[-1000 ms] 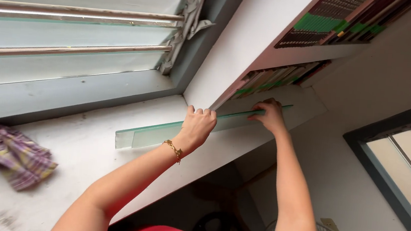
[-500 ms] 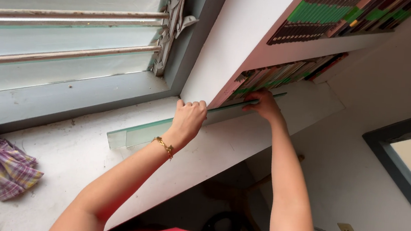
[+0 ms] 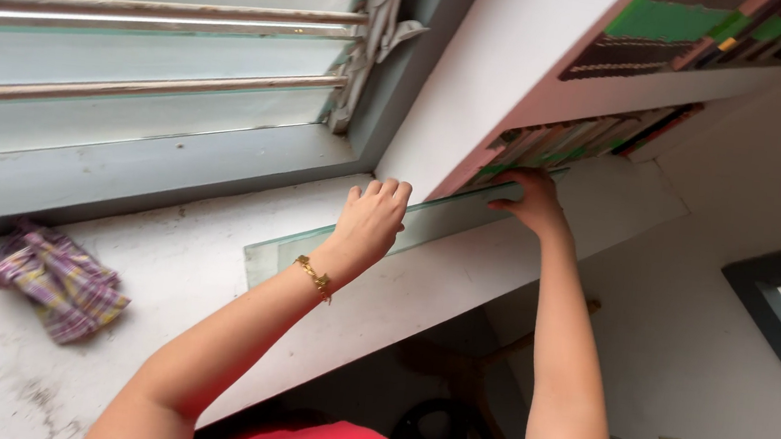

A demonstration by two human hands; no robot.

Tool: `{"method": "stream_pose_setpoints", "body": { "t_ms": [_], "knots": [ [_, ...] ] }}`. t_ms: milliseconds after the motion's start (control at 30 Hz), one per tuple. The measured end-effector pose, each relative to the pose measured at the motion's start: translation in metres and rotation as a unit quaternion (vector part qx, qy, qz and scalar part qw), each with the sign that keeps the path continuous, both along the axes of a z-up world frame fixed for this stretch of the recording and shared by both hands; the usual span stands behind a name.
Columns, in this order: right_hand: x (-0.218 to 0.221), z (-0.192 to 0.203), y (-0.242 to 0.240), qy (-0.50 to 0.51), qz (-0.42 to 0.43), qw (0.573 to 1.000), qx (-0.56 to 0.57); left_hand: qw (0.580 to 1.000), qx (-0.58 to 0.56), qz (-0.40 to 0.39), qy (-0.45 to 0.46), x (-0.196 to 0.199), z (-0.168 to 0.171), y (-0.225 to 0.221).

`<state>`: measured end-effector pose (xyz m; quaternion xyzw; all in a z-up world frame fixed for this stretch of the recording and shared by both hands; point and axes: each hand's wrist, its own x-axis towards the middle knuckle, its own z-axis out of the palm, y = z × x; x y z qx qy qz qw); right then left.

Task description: Wiping dust from a window sill and a shelf area using a cloth.

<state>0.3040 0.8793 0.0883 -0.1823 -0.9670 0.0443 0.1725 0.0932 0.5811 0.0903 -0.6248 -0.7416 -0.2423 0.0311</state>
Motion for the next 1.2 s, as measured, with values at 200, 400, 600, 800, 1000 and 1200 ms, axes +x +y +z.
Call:
{"method": "stream_pose_setpoints", "body": {
  "t_ms": [200, 400, 600, 800, 1000, 1200],
  "knots": [
    [-0.008, -0.018, -0.107, 0.408, -0.174, 0.894, -0.059, 0.985, 0.166, 0.048, 0.012, -0.074, 0.002, -0.100],
    [-0.114, 0.014, -0.312, 0.449, 0.083, 0.856, -0.242, 0.975, 0.068, 0.213, 0.021, -0.170, -0.021, -0.238],
    [-0.253, -0.016, -0.493, 0.128, 0.207, 0.933, -0.267, 0.970, 0.084, 0.229, 0.012, -0.197, -0.032, -0.368],
    [-0.338, -0.120, -0.542, 0.087, 0.118, 0.989, 0.013, 0.982, 0.041, 0.182, -0.027, -0.208, -0.054, -0.465],
    [-0.312, -0.049, -0.431, 0.127, -0.006, 0.978, 0.163, 0.989, 0.018, 0.128, -0.067, -0.219, -0.062, -0.496],
    [-0.273, 0.030, -0.279, 0.010, -0.284, 0.958, 0.043, 0.984, 0.070, 0.123, -0.106, -0.214, -0.050, -0.490]
  ]
}}
